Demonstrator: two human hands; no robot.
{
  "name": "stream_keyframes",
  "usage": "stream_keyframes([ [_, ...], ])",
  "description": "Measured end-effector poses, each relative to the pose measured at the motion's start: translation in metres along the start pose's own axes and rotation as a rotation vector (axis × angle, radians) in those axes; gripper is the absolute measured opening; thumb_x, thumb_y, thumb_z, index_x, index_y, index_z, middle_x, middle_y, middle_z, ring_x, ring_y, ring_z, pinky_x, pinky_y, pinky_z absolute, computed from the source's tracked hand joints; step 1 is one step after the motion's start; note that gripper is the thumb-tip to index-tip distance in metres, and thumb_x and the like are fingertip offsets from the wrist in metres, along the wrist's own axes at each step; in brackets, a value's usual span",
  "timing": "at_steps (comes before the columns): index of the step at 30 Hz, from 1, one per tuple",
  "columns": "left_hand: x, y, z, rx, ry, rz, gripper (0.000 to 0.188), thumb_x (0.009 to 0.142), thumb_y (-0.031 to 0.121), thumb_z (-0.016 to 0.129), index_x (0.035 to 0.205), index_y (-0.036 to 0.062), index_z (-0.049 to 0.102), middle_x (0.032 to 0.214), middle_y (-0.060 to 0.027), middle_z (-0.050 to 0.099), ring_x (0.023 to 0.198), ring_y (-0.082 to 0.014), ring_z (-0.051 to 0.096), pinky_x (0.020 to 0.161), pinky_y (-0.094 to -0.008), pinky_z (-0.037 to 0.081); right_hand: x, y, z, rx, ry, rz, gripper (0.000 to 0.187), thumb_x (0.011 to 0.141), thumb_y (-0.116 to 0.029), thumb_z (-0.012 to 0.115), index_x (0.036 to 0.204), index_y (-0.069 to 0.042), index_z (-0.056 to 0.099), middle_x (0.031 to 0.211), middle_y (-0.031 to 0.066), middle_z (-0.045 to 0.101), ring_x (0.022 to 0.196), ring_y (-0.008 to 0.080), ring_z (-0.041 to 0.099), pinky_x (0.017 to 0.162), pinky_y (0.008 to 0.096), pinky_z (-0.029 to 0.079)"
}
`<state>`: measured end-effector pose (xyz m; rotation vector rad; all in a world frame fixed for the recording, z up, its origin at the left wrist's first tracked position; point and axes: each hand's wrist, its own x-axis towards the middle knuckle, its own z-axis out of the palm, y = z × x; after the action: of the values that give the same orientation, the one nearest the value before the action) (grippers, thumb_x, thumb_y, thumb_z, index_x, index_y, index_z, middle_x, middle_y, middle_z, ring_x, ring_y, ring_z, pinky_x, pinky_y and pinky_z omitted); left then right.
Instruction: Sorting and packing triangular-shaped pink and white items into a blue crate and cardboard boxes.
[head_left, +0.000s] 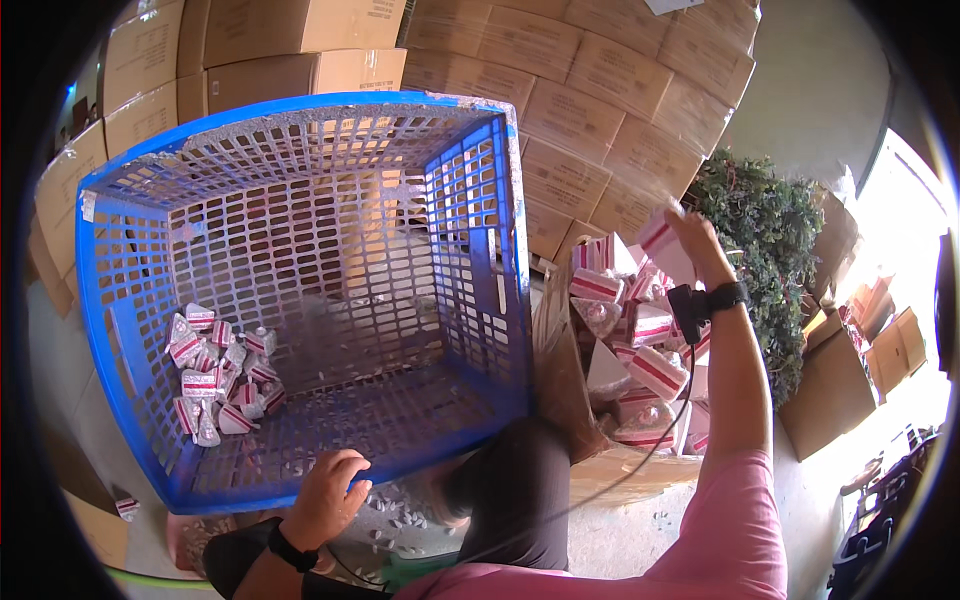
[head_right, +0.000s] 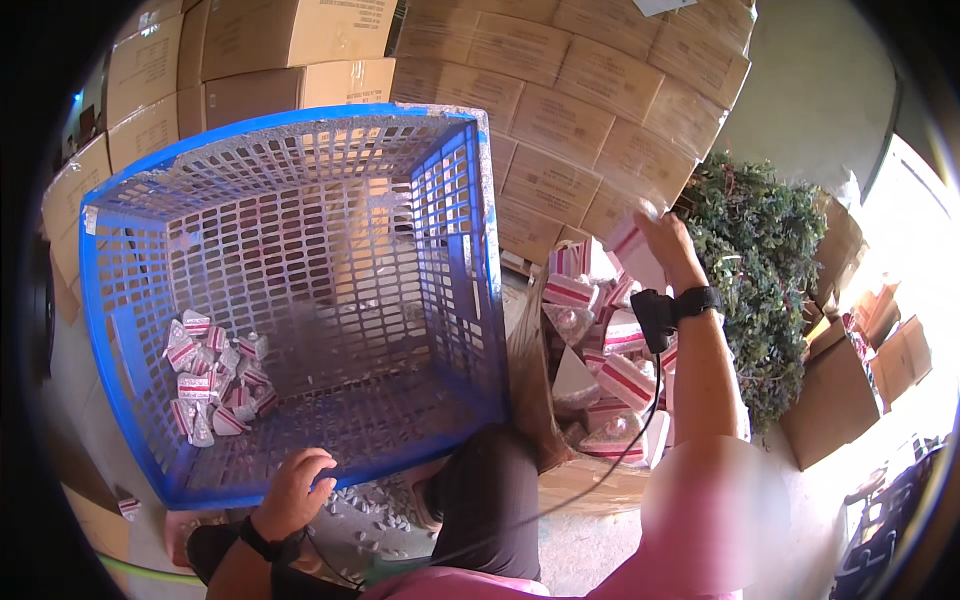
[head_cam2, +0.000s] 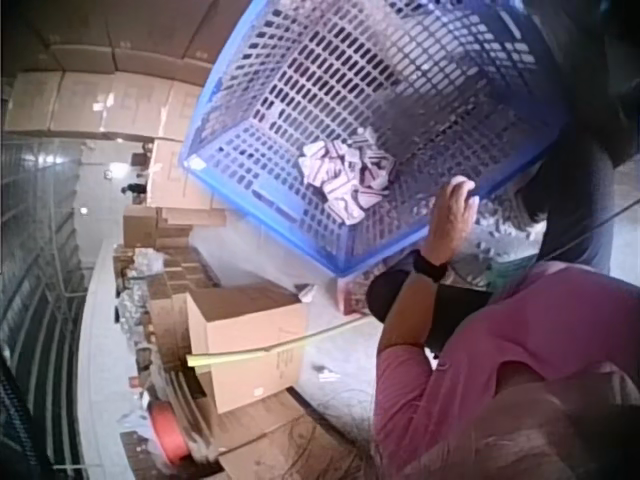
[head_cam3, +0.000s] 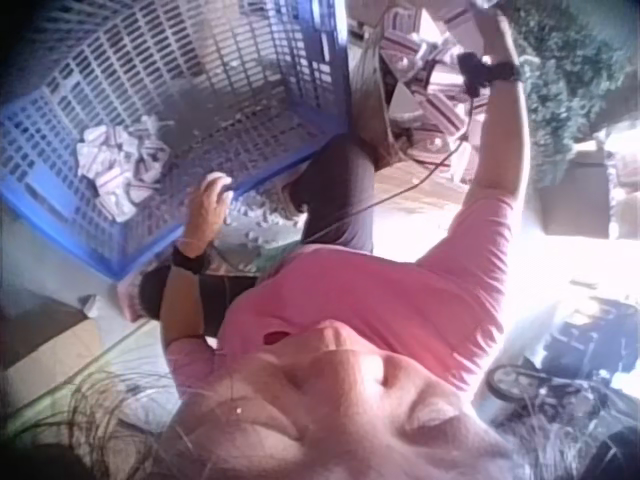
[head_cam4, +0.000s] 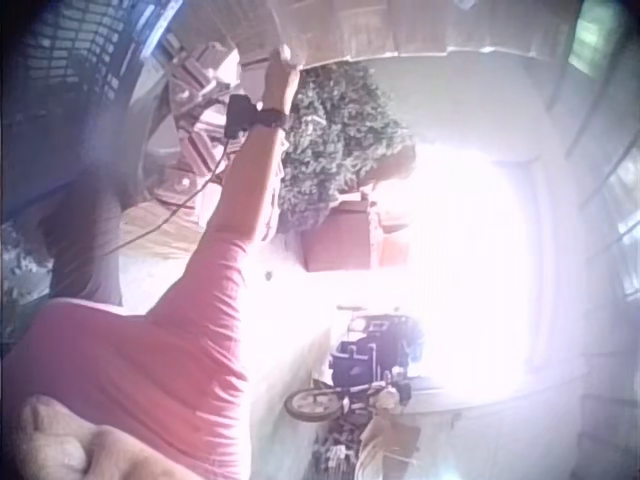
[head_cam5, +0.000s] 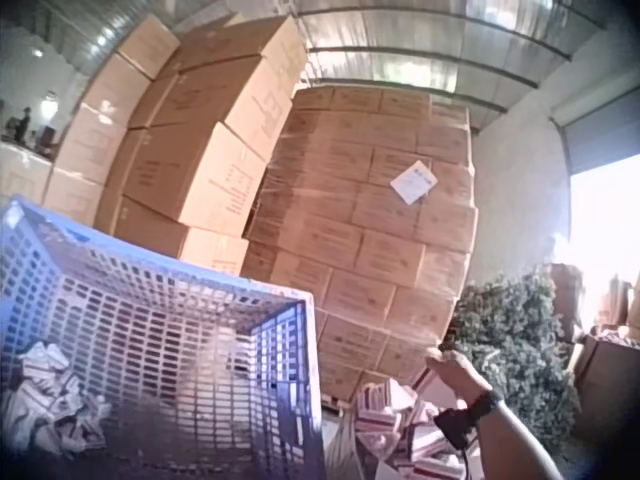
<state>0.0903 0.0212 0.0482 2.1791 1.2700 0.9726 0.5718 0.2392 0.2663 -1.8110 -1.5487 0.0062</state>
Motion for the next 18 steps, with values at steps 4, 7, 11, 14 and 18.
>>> stream_keyframes([
  [4,-0.002,-0.007,0.007,0.023,-0.073,-0.007,0.021,0.072,0.006,0.060,0.092,0.0017,0.053,0.091,-0.0124,0.055,0.087,-0.0310,0.051,0.077,-0.0374,0.042,0.006,0.079,0.039,-0.561,-0.102,0.034,0.062,0.076,-0.049,0.050,0.117,-0.003,0.043,0.109,0.0296,0.051,0.103,0.0415,0.050,0.086,0.0437,0.042],
  [7,-0.006,-0.012,0.010,0.046,-0.082,-0.037,0.021,0.071,0.006,0.059,0.091,0.0016,0.054,0.091,-0.0138,0.056,0.085,-0.0322,0.054,0.075,-0.0378,0.043,-0.003,0.085,0.066,-0.700,-0.230,-0.151,0.041,0.082,-0.036,0.043,0.113,-0.009,0.048,0.105,0.0250,0.053,0.100,0.0396,0.052,0.083,0.0435,0.044],
  [11,-0.010,-0.016,0.009,0.037,-0.111,-0.049,0.020,0.072,0.006,0.059,0.090,0.0013,0.053,0.088,-0.0123,0.054,0.085,-0.0312,0.052,0.075,-0.0379,0.042,-0.010,0.064,0.069,-0.843,-0.221,-0.139,0.026,0.085,-0.023,0.037,0.102,-0.011,0.052,0.094,0.0202,0.059,0.095,0.0348,0.056,0.075,0.0431,0.046],
  [14,-0.013,-0.018,0.006,0.051,-0.118,-0.078,0.019,0.073,0.007,0.059,0.090,0.0009,0.053,0.088,-0.0128,0.054,0.085,-0.0315,0.052,0.075,-0.0381,0.043,-0.021,0.028,0.057,-0.689,-0.244,0.000,0.047,0.087,-0.041,0.034,0.105,-0.004,0.056,0.101,0.0244,0.057,0.101,0.0349,0.053,0.084,0.0415,0.042],
  [18,-0.008,-0.013,0.005,0.053,-0.169,-0.084,0.018,0.073,0.008,0.057,0.090,0.0005,0.054,0.088,-0.0134,0.054,0.086,-0.0318,0.052,0.075,-0.0383,0.043,-0.005,0.034,0.041,-0.574,-0.179,0.181,0.060,0.084,-0.054,0.030,0.108,-0.005,0.056,0.109,0.0225,0.054,0.108,0.0337,0.049,0.091,0.0411,0.036],
])
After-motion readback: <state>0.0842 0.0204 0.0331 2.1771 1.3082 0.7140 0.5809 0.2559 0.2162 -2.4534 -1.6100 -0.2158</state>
